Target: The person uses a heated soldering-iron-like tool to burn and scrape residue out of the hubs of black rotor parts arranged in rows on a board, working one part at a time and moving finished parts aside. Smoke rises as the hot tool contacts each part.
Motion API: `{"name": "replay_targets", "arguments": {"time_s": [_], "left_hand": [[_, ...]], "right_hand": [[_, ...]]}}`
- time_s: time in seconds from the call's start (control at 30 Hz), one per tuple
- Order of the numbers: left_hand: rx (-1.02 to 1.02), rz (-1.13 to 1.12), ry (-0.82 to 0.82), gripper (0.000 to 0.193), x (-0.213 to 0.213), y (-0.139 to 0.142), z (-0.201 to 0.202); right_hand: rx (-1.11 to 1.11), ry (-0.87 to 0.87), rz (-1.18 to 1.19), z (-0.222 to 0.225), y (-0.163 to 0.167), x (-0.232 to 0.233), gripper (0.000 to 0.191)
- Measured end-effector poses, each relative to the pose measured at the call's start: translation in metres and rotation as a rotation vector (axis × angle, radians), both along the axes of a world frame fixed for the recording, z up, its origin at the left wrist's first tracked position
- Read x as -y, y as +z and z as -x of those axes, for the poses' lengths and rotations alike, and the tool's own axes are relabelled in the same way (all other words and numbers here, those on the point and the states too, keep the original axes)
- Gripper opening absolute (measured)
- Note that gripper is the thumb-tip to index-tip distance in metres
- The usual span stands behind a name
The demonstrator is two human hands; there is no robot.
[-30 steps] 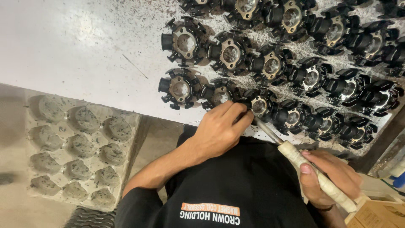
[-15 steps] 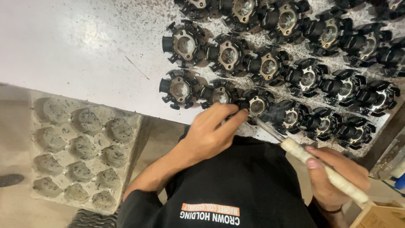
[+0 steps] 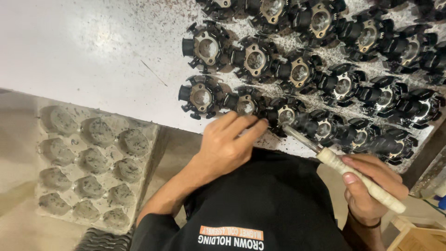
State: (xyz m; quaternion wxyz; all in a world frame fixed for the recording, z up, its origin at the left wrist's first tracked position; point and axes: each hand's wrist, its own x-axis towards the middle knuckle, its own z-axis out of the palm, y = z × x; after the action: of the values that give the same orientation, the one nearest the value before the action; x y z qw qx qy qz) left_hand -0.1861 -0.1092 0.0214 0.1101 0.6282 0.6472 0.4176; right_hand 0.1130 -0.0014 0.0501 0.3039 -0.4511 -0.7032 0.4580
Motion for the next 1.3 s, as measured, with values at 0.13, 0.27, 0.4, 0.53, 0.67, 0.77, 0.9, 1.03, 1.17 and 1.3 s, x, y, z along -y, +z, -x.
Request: {"name": "replay_targets", "arguments": {"time_s": [0.13, 0.27, 0.4, 0.53, 0.67, 0.77, 0.9, 1.03, 1.17, 1.3], "left_hand": [[0.027, 0.051, -0.019, 0.043, -0.006, -0.007, -0.011], [0.025, 0.060, 0.014, 0.039, -0.007, -0.016, -0.018], [0.032, 0.063, -0.004, 0.036, -0.007, -0.020, -0.020], [0.032, 0.086, -0.022, 0.035, -0.009, -0.019, -0.022], [0.024, 0.096, -0.035, 0.035, -0.008, -0.020, -0.024], [0.038, 0.102, -0.040, 0.034, -0.010, -0.020, -0.025], [0.076, 0.074, -0.039, 0.035, -0.011, -0.012, -0.020], [-0.003, 0.015, 0.101, 0.030, 0.000, 0.001, 0.006], [-0.138, 0.064, 0.119, 0.031, 0.012, -0.001, 0.042], [-0.177, 0.035, 0.065, 0.035, 0.016, -0.010, 0.051]], "right_hand": [[-0.048, 0.154, -0.028, 0.000, -0.001, -0.006, 0.023], [-0.026, 0.162, 0.013, 0.000, 0.002, -0.011, 0.020], [-0.081, 0.186, -0.026, 0.004, 0.001, -0.015, 0.017], [0.075, 0.191, 0.041, 0.007, 0.014, -0.023, 0.022], [0.204, 0.348, -0.033, 0.016, 0.034, -0.034, 0.020], [0.221, 0.409, -0.043, 0.028, 0.040, -0.044, 0.021], [0.228, 0.460, -0.071, 0.035, 0.043, -0.051, 0.021], [0.254, 0.466, -0.054, 0.026, 0.048, -0.053, 0.022], [0.034, 0.329, -0.247, 0.019, 0.028, -0.055, 0.012], [-0.260, 0.234, -0.215, 0.026, -0.023, -0.033, 0.011]]}}
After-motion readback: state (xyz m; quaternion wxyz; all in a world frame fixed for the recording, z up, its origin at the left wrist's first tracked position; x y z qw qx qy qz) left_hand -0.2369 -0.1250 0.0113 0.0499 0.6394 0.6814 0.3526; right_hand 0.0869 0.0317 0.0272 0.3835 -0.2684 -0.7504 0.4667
